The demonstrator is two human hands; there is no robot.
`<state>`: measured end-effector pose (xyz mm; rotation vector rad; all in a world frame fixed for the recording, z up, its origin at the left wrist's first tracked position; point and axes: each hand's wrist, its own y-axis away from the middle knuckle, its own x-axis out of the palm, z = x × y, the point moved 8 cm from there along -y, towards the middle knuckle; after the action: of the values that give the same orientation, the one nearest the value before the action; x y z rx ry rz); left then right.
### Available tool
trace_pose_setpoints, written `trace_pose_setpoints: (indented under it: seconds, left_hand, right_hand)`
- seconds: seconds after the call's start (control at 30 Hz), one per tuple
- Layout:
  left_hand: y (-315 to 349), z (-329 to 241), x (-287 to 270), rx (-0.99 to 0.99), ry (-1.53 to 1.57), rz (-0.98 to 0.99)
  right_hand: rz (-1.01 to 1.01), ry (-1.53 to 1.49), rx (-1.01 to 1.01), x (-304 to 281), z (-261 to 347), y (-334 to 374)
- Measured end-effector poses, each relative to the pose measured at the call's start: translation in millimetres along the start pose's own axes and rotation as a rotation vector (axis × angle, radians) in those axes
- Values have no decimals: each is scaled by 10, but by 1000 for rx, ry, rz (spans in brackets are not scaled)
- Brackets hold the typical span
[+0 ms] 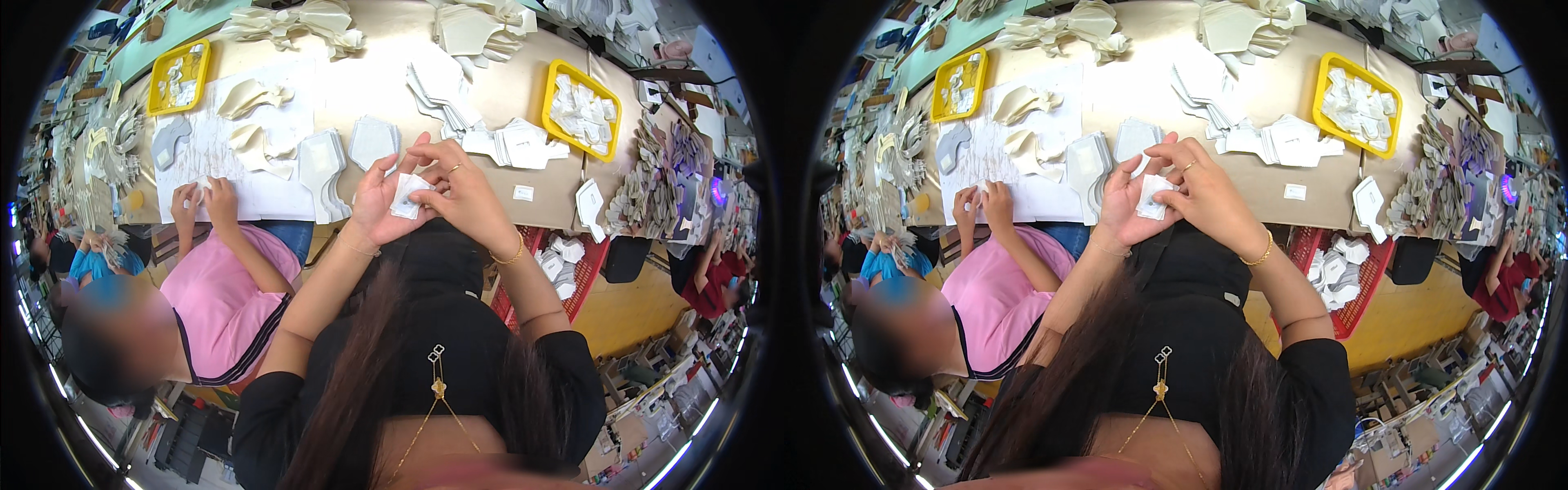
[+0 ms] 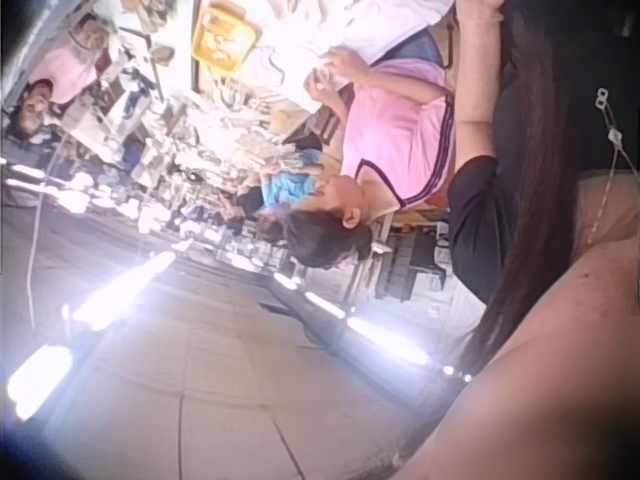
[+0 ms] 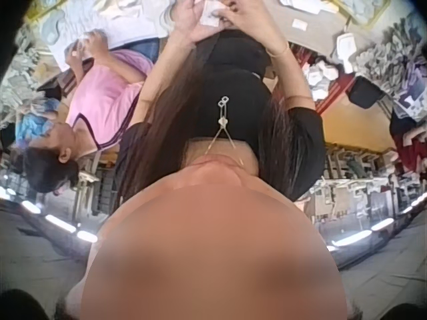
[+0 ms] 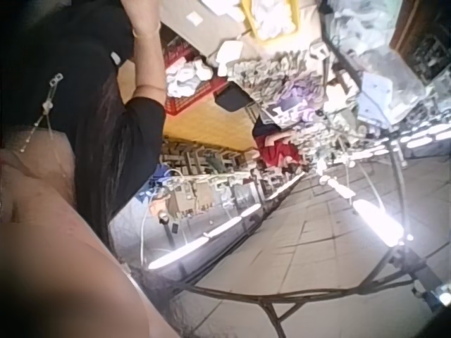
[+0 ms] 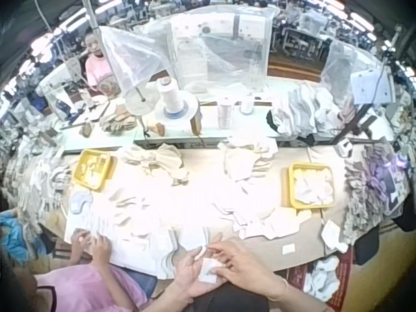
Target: The person folds small white fabric pieces by hand at a work table, stacking them into piles and occasionally placing them into a yellow tray. The person also handles brown fabric pieces, folding and stacking them separately.
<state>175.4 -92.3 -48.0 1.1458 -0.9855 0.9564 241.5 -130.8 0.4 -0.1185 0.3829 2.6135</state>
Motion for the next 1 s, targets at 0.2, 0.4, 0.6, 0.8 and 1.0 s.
trace_pose_setpoints:
  seconds: [0.2,0.4,0.6,0.8,1.0]
  left_hand:
    - [19,13,-135,-22,-50,-144]
    - [5,37,-226,-95,-283,-266]
    - [-85,128,-312,-173,-436,-300]
    - [-161,277,-277,-305,-370,-223]
    - [-249,372,-436,-335,-486,-281]
  right_hand:
    - [27,201,-57,23,72,-15]
    - [12,264,-69,-52,2,-18]
    - [89,170,12,-119,-186,-37]
    - [-105,147,99,-543,-666,-4]
    - [-716,313,243,-2463,-1489,74]
